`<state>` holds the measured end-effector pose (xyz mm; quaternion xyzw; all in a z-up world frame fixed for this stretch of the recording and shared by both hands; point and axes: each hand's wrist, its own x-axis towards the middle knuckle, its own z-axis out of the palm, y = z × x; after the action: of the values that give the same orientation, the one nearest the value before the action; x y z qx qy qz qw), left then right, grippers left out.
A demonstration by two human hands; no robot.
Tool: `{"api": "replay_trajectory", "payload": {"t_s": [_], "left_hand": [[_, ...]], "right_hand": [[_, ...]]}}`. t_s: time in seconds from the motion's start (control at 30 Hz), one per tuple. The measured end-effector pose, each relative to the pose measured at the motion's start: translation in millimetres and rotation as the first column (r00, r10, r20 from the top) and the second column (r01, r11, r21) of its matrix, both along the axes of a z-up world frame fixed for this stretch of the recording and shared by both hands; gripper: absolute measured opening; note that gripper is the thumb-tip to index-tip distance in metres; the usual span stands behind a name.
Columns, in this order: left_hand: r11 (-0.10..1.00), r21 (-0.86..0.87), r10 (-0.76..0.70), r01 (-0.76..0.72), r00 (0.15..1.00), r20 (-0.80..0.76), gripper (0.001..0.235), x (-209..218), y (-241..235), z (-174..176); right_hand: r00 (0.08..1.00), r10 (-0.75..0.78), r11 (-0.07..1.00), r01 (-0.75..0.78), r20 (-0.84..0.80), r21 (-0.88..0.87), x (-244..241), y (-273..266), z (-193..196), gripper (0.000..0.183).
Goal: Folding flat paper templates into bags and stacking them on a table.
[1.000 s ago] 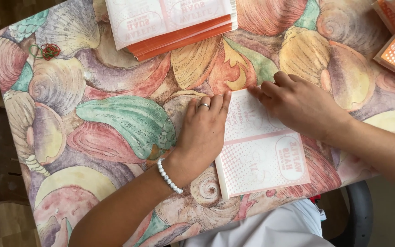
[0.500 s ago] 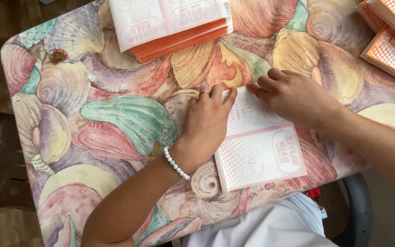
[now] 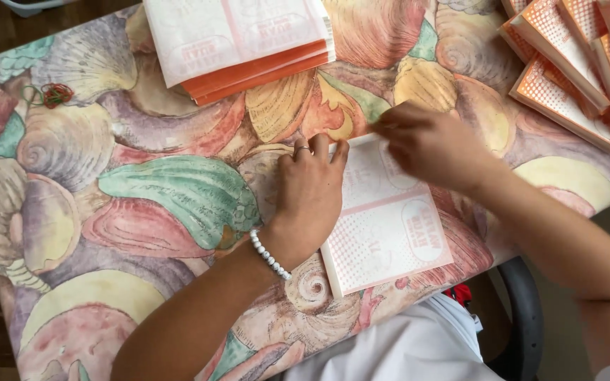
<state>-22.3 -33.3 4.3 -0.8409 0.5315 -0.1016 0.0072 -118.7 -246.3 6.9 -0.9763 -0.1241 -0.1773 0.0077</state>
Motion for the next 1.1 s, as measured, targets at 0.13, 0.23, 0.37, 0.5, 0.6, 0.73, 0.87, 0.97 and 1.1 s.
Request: {"api": "replay_trajectory", "payload": {"t_s": [0.13, 0.23, 0.37, 0.5, 0.6, 0.73, 0.87, 0.97, 1.1], "left_hand": [[0.996, -0.080, -0.052, 0.045, 0.994, -0.091, 0.039, 9, 6, -8], [0.997, -0.074, -0.047, 0.037, 0.989, -0.140, 0.030, 27, 13, -17], [0.988, -0.152, -0.052, 0.026, 0.984, -0.173, 0.030, 55, 0, -29], [0.999, 0.031, 0.051, -0.043, 0.915, -0.399, 0.027, 68, -17, -30], [0.995, 0.081, 0.091, -0.061, 0.894, -0.439, 0.027, 68, -24, -26], [0.990, 0.059, 0.142, -0.131, 0.821, -0.554, 0.031, 74, -21, -33], [0.990, 0.082, 0.138, -0.111, 0.781, -0.609, 0.026, 65, -21, -10], [0.995, 0.072, 0.103, -0.074, 0.789, -0.605, 0.013, 64, -21, -12], [0.962, -0.221, -0.039, -0.163, 0.713, -0.700, 0.004, 59, -13, 11]], "right_hand": [[0.997, 0.053, 0.996, -0.049, 0.063, -0.072, 15, 19, -40, 0.012], [0.997, -0.056, 0.997, 0.059, 0.053, -0.053, 4, -13, -56, 0.009], [0.993, -0.110, 0.994, 0.109, 0.048, 0.026, -9, -22, -33, 0.009], [0.995, -0.091, 0.995, 0.090, 0.027, 0.048, 1, -28, -35, 0.012], [0.986, -0.149, 0.988, 0.151, -0.075, 0.024, 14, -27, -27, 0.013], [0.945, -0.267, 0.963, 0.269, -0.189, -0.015, 18, -20, -23, 0.012], [0.969, -0.221, 0.975, 0.221, -0.111, -0.012, 8, -16, -21, 0.015], [0.973, -0.219, 0.975, 0.220, -0.074, 0.007, 3, -14, -9, 0.014], [0.974, -0.204, 0.784, 0.220, -0.094, 0.580, 2, -18, 21, 0.044]]}}
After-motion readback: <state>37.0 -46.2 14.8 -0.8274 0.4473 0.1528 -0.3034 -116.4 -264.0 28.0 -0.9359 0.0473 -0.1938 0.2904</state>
